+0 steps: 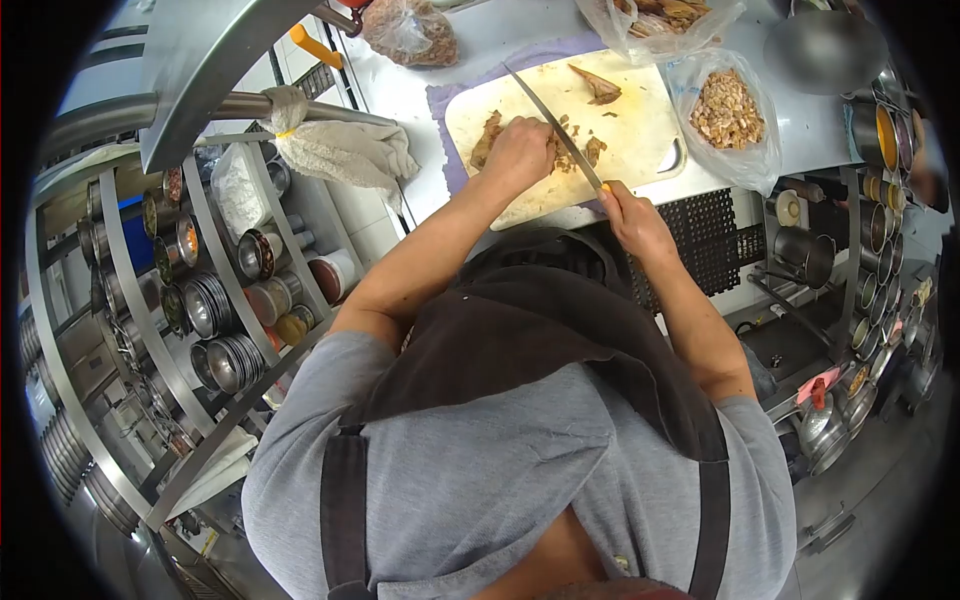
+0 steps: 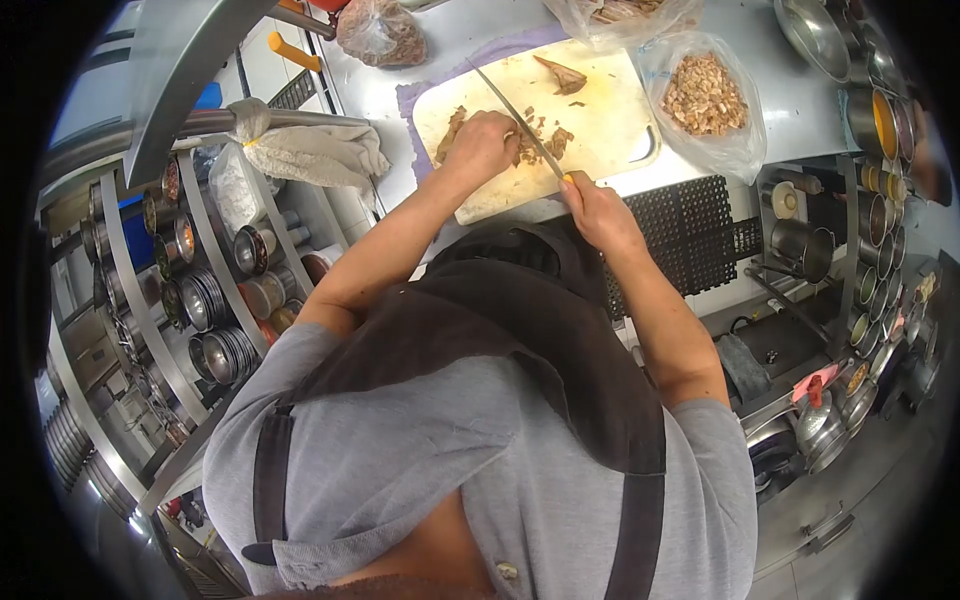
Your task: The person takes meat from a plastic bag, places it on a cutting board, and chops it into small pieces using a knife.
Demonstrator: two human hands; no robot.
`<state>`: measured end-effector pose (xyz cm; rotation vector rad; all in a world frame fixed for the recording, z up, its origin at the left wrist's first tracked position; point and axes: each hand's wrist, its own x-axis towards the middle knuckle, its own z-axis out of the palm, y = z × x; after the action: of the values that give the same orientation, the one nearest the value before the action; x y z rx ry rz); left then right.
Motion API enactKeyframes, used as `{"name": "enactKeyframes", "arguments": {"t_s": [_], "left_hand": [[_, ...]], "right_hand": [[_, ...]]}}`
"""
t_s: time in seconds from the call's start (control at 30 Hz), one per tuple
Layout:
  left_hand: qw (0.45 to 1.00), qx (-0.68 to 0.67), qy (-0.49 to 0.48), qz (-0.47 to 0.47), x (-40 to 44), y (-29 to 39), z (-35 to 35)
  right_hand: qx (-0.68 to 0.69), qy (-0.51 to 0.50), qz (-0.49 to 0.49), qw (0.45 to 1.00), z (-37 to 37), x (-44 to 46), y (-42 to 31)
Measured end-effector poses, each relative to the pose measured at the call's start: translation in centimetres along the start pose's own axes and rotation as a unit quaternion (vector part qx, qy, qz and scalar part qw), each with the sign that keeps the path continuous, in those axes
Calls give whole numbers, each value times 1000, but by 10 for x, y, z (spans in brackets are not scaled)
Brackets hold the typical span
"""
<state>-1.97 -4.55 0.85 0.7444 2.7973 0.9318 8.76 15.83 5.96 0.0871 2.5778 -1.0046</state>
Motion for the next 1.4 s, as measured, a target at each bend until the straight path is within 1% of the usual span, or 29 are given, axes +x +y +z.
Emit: {"name": "enactKeyframes", "arguments": {"t_s": [0.13, 0.2, 0.3, 0.33, 0.4, 0.47, 0.53, 0.63, 0.7, 0.77, 0.83, 0.9, 0.97, 1.03, 1.2, 1.3, 1.37, 1.4], "left_hand": [[1000, 8, -5, 9, 1, 1, 0], [999, 22, 7, 44, 3, 0, 0], [998, 23, 2, 56, 3, -3, 3], [998, 22, 0, 55, 4, -3, 5], [997, 12, 33, 63, 5, -5, 9], [998, 15, 22, 60, 2, -3, 9], [998, 21, 17, 64, 7, -5, 4], [998, 25, 11, 65, 6, 0, 2], [999, 24, -13, 46, 3, 2, -2], [999, 26, -7, 38, -2, 0, -4], [999, 27, -1, 33, -3, -1, -2], [998, 16, 43, 37, -5, 1, -1], [999, 29, 23, 26, -1, -1, 2], [999, 43, 3, 12, 1, -4, 7], [999, 33, 19, 34, 1, -4, 7], [997, 44, 31, 54, 7, -7, 8], [997, 53, 26, 49, 15, -10, 1], [997, 62, 20, 40, 19, -11, -4]], "right_hand": [[-1, -23, -11, 1000, 1, 2, 5], [-3, -27, -17, 999, 2, 6, 5], [-7, -40, -3, 999, 3, 13, 2], [-7, -28, -10, 1000, 7, 21, -2], [-4, -13, -17, 1000, 18, 40, -4], [21, 25, -28, 999, 35, 61, -2], [25, 37, -35, 998, 39, 68, 3], [36, 47, -27, 998, 32, 59, -1], [42, 48, -28, 998, 24, 51, -6], [37, 67, -32, 997, 18, 38, -7], [24, 52, -30, 998, 10, 25, -6], [12, 35, -28, 999, 8, 16, -3], [-6, 3, -43, 999, 8, 14, -2], [-13, -1, -38, 999, 7, 15, -3], [-7, -16, -37, 999, 15, 27, 1], [-1, -2, -30, 1000, 25, 49, -6], [2, 8, 10, 1000, 29, 61, -13], [2, 13, 6, 1000, 31, 64, -12]]}}
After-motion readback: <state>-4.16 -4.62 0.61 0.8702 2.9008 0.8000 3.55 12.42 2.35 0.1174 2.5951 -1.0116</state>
